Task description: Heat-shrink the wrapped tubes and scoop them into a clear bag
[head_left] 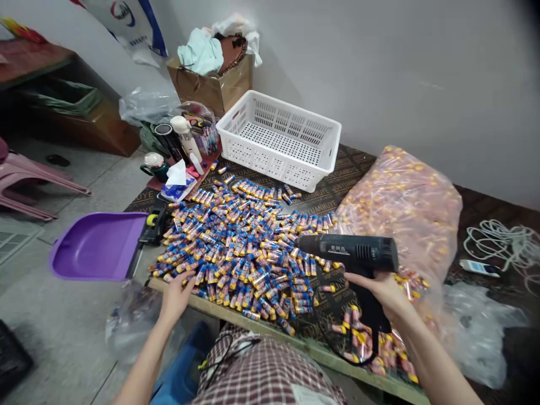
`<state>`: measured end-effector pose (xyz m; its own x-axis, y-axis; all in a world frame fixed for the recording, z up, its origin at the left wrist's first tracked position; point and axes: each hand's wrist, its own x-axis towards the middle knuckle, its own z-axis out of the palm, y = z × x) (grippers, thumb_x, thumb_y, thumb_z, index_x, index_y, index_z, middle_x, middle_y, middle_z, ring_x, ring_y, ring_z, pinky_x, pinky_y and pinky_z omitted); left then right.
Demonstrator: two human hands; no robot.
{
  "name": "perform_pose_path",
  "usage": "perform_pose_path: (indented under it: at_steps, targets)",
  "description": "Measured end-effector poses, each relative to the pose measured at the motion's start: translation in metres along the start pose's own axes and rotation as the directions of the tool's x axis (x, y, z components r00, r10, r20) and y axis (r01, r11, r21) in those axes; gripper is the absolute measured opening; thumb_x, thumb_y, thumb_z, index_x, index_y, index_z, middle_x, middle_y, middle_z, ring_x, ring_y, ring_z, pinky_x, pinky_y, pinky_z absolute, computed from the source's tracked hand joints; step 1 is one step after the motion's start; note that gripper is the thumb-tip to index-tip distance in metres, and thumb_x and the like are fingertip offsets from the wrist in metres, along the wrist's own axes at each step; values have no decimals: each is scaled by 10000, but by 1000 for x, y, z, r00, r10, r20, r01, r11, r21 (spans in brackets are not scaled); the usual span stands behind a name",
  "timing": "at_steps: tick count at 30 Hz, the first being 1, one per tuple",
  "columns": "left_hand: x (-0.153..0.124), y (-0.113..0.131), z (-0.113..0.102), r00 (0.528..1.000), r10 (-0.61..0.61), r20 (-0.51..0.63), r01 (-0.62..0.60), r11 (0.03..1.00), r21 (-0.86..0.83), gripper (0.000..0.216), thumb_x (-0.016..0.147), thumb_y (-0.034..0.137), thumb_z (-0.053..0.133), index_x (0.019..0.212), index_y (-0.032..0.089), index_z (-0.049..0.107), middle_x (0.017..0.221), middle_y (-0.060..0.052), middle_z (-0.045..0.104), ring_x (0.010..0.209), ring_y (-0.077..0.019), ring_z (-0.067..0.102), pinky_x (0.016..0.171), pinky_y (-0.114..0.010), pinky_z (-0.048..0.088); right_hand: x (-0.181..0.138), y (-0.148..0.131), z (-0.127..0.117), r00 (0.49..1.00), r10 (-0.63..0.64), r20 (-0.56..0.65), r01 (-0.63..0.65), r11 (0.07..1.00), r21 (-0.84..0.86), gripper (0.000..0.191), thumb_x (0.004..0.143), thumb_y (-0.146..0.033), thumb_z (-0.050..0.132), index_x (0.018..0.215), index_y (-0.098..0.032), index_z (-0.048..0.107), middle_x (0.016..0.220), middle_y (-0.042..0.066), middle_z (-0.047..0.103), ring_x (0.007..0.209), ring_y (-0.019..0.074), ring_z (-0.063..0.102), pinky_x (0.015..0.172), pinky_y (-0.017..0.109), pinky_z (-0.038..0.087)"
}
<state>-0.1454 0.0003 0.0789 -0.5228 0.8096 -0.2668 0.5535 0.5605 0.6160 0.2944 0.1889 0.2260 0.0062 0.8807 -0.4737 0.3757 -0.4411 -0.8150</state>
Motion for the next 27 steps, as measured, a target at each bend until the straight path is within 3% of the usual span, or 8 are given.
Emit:
perform_pose_path:
  at_steps: [7, 10, 14, 19, 24, 27]
  targets:
    - [-107, -4, 14, 1000, -18, 3, 17, 990, 142, 443, 736, 489, 399, 918, 169, 646, 1002, -108, 688, 921, -268, 632, 834, -386, 492, -56, 63, -44, 977, 162, 142, -186, 966, 177, 358, 649, -401, 708, 916, -173, 639, 887, 81, 699, 699, 221, 658, 565, 307, 525]
    - [-136, 2, 24, 1000, 2, 15, -5, 986, 165, 437, 735, 482, 400, 907, 167, 648, 1017, -112, 685, 939, -271, 629, 847, -402, 491, -56, 85, -57, 992, 88, 91, -99, 987, 123, 299, 650, -419, 690, 778, -153, 644, 655, 53, 670, 504, 171, 589, 467, 277, 473]
    - [-162, 16, 36, 999, 48, 25, -51, 985, 166, 412, 737, 471, 409, 898, 179, 651, 1022, -104, 684, 977, -264, 619, 871, -399, 489, -31, 104, -56, 998, -51, 27, 52, 999, -17, 256, 613, -409, 678, 619, -172, 582, 475, 10, 580, 417, 158, 515, 413, 273, 407]
    - [-183, 27, 44, 997, 68, 24, -71, 983, 167, 415, 749, 468, 414, 926, 177, 652, 1030, -102, 681, 982, -258, 619, 866, -391, 493, -4, 108, -45, 984, -163, 75, 166, 986, -34, 271, 594, -394, 657, 703, -156, 589, 500, -6, 582, 447, 158, 515, 452, 279, 411]
    - [-205, 27, 50, 999, 24, 33, -30, 981, 190, 383, 746, 440, 425, 933, 194, 652, 1043, -90, 681, 981, -251, 621, 899, -395, 470, -5, 113, -55, 972, -218, 88, 222, 974, -45, 309, 568, -401, 665, 722, -145, 589, 524, -7, 587, 486, 161, 524, 478, 279, 409]
    - [-215, 29, 54, 998, -2, 58, -10, 978, 207, 401, 751, 447, 416, 951, 192, 652, 1051, -92, 679, 991, -254, 617, 907, -398, 462, -17, 120, -62, 974, -182, 134, 194, 978, -77, 290, 597, -432, 651, 650, -155, 583, 498, -3, 576, 472, 161, 518, 473, 280, 404]
